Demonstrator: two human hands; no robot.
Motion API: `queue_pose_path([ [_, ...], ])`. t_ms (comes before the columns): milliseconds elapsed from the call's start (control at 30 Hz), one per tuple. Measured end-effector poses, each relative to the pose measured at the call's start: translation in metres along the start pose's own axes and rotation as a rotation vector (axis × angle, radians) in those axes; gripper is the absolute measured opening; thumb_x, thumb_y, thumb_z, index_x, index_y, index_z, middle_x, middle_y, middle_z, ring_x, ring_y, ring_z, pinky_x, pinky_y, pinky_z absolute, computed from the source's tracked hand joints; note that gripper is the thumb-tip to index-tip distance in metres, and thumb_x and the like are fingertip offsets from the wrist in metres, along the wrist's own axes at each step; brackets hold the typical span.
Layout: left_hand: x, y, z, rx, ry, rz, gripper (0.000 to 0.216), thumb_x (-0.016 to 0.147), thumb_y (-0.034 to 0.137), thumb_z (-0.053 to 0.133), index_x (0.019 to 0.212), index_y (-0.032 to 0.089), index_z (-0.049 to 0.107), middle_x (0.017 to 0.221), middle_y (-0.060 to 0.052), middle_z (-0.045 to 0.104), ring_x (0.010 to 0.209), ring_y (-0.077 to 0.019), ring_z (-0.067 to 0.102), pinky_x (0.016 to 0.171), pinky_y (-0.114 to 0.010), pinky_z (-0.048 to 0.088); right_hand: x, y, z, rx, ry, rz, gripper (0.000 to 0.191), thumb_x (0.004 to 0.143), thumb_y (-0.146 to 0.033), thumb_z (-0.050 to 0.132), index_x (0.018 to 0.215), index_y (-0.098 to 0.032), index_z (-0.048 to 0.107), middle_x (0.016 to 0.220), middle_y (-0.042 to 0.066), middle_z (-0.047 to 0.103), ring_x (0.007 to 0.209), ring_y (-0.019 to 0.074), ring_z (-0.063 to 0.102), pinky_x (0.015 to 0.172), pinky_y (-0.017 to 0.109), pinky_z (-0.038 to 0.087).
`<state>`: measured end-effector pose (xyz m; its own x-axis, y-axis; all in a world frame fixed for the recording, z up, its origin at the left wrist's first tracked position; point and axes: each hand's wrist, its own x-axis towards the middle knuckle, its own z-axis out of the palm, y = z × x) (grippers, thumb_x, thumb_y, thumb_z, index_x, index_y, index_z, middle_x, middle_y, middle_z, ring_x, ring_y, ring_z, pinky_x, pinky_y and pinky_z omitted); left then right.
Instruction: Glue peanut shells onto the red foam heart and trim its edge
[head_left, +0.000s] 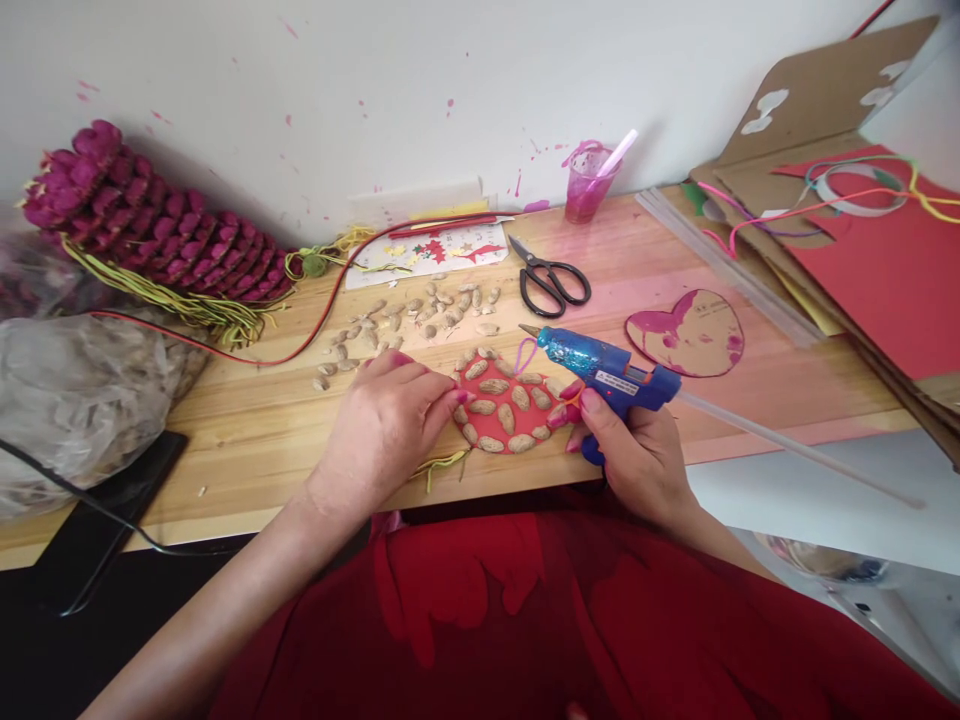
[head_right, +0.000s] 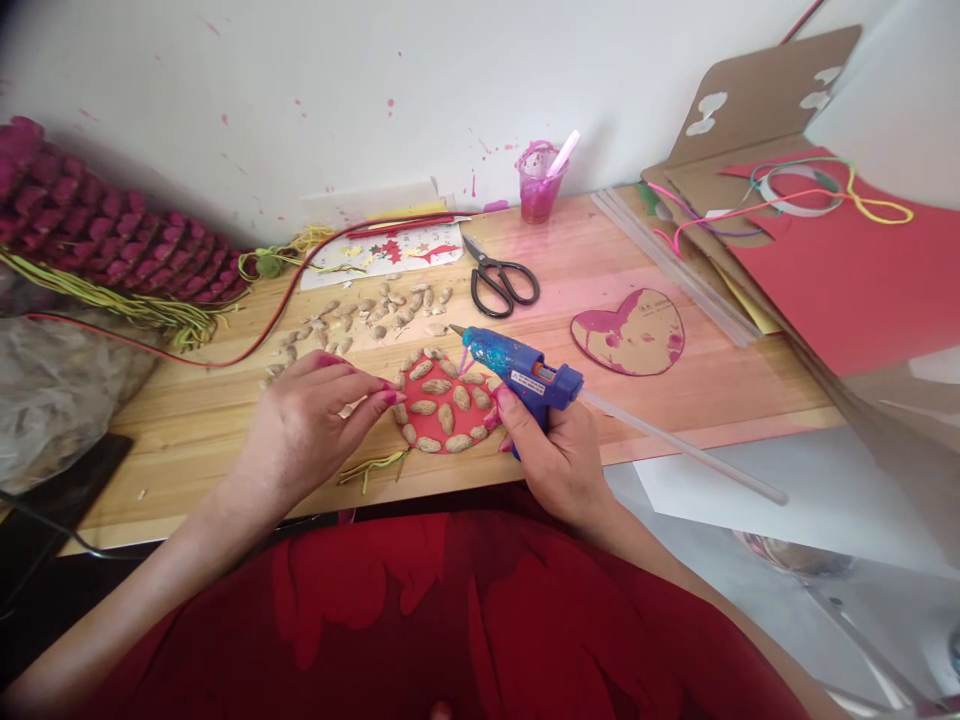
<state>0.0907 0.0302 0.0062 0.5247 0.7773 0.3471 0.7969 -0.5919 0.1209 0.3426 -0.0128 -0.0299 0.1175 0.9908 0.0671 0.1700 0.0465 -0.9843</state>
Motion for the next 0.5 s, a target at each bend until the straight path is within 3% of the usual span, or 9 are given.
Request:
queue_pose_path([
  [233, -0.004, 0.006, 0.008, -0.1, 0.005, 0.013, 0.022, 0.1, 0.02, 0.054, 0.096, 0.02, 0.076, 0.087, -0.006, 0.074, 0.082, -0.0209, 0.059, 0.077, -0.035, 0.052, 0.0, -0.001, 0.0, -0.017, -0.002, -0.007, 0.035, 0.096, -0.051, 0.06, 0.079, -0.021, 0.065, 0.065, 0.0, 0.065, 0.054, 0.0141, 0.06, 0.051, 0.027, 0.047],
  [500, 0.0, 0.014, 0.016, -0.094, -0.069, 0.039, 0.021, 0.1, 0.022, 0.057, 0.09, 0.02, 0.076, 0.079, -0.005, 0.069, 0.081, -0.0211, 0.057, 0.078, -0.035, 0.05, 0.001, 0.002, 0.0, -0.017, -0.004, -0.003, 0.038, 0.097, -0.053, 0.06, 0.077, -0.02, 0.064, 0.06, -0.001, 0.063, 0.053, 0.0138, 0.059, 0.052, 0.026, 0.046],
])
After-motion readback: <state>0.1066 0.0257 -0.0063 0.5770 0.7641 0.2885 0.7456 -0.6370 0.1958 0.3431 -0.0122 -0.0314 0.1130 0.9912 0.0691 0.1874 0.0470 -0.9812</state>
